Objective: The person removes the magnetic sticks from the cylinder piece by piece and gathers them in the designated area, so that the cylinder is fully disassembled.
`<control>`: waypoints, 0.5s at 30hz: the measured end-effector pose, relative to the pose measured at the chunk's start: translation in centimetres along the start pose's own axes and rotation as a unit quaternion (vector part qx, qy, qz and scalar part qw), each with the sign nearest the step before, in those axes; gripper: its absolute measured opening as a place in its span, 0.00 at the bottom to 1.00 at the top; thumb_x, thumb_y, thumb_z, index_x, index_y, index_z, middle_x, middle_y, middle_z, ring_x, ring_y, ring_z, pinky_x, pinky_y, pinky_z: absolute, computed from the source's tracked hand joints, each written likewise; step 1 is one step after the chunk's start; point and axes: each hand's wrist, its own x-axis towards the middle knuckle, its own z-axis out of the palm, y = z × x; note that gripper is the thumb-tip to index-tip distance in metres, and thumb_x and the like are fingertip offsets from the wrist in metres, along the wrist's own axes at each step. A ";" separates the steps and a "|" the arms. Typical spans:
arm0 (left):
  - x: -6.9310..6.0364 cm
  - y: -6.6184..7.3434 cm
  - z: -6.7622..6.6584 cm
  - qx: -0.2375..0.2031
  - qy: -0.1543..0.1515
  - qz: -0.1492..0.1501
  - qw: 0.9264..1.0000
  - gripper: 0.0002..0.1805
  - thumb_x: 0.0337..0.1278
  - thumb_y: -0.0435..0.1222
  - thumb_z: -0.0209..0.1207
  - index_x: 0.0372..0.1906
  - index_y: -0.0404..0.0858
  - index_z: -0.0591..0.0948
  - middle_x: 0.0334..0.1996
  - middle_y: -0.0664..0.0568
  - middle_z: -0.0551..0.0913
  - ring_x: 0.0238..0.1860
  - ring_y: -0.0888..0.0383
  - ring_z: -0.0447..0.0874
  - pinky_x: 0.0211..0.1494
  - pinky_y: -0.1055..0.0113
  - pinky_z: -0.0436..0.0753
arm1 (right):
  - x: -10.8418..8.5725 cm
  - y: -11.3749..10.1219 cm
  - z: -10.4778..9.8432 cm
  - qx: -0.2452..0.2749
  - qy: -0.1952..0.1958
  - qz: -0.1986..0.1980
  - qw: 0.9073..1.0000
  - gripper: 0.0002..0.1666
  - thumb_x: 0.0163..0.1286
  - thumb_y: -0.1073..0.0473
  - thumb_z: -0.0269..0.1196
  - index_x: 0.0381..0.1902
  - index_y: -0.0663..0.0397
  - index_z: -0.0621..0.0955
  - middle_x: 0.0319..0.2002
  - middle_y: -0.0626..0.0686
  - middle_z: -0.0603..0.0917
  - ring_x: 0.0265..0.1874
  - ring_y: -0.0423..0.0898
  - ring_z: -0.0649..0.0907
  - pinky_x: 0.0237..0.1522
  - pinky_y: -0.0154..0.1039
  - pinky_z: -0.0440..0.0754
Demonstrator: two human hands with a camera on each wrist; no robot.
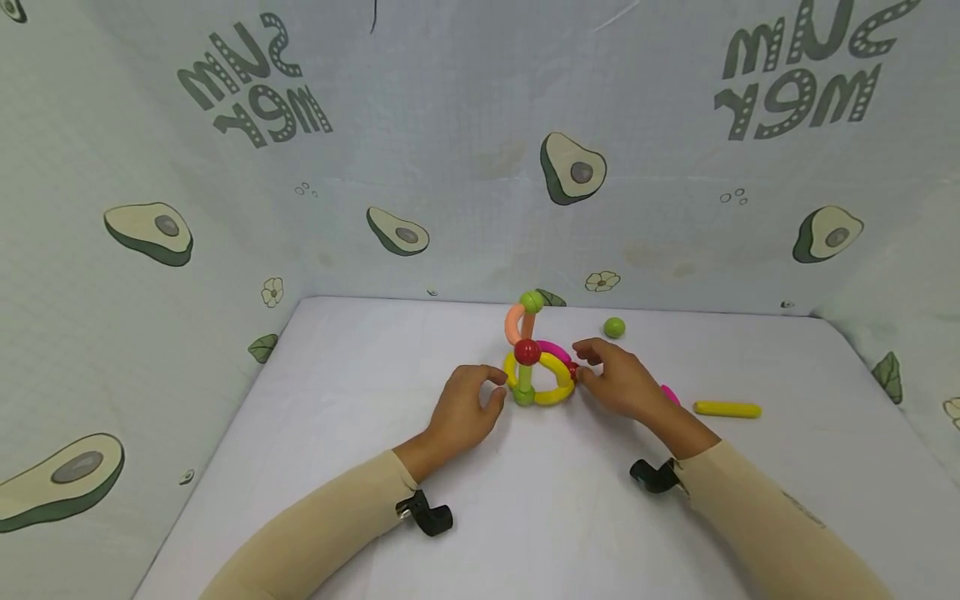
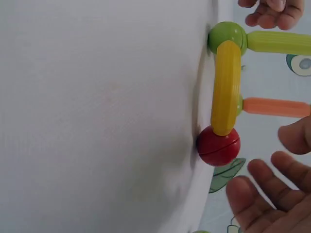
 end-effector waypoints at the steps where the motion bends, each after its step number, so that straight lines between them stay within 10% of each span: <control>1: 0.0 0.2 -0.1 -0.007 0.022 0.007 1.000 0.12 0.69 0.33 0.62 0.54 0.36 0.81 0.49 0.51 0.84 0.53 0.53 0.78 0.58 0.58 0.78 | -0.3 -0.1 -0.2 0.010 0.011 -0.013 1.000 0.26 0.75 0.61 0.61 0.68 0.60 0.74 0.60 0.63 0.80 0.59 0.62 0.78 0.59 0.59 0.78; 6: 0.5 1.6 -1.1 -0.060 0.077 0.047 0.994 0.25 0.68 0.33 0.64 0.67 0.35 0.72 0.57 0.48 0.80 0.53 0.53 0.78 0.53 0.54 0.80 | -1.9 -0.8 -1.1 0.056 0.048 -0.099 0.992 0.23 0.77 0.61 0.62 0.66 0.58 0.75 0.54 0.57 0.84 0.54 0.55 0.81 0.54 0.54 0.81; 15: 1.5 3.8 -1.5 -0.086 0.044 0.049 0.994 0.34 0.67 0.36 0.67 0.74 0.41 0.69 0.58 0.49 0.81 0.56 0.48 0.78 0.57 0.52 0.78 | -3.2 -2.0 -1.1 0.037 0.051 -0.182 0.981 0.32 0.69 0.59 0.71 0.68 0.58 0.73 0.46 0.49 0.85 0.44 0.45 0.83 0.44 0.43 0.85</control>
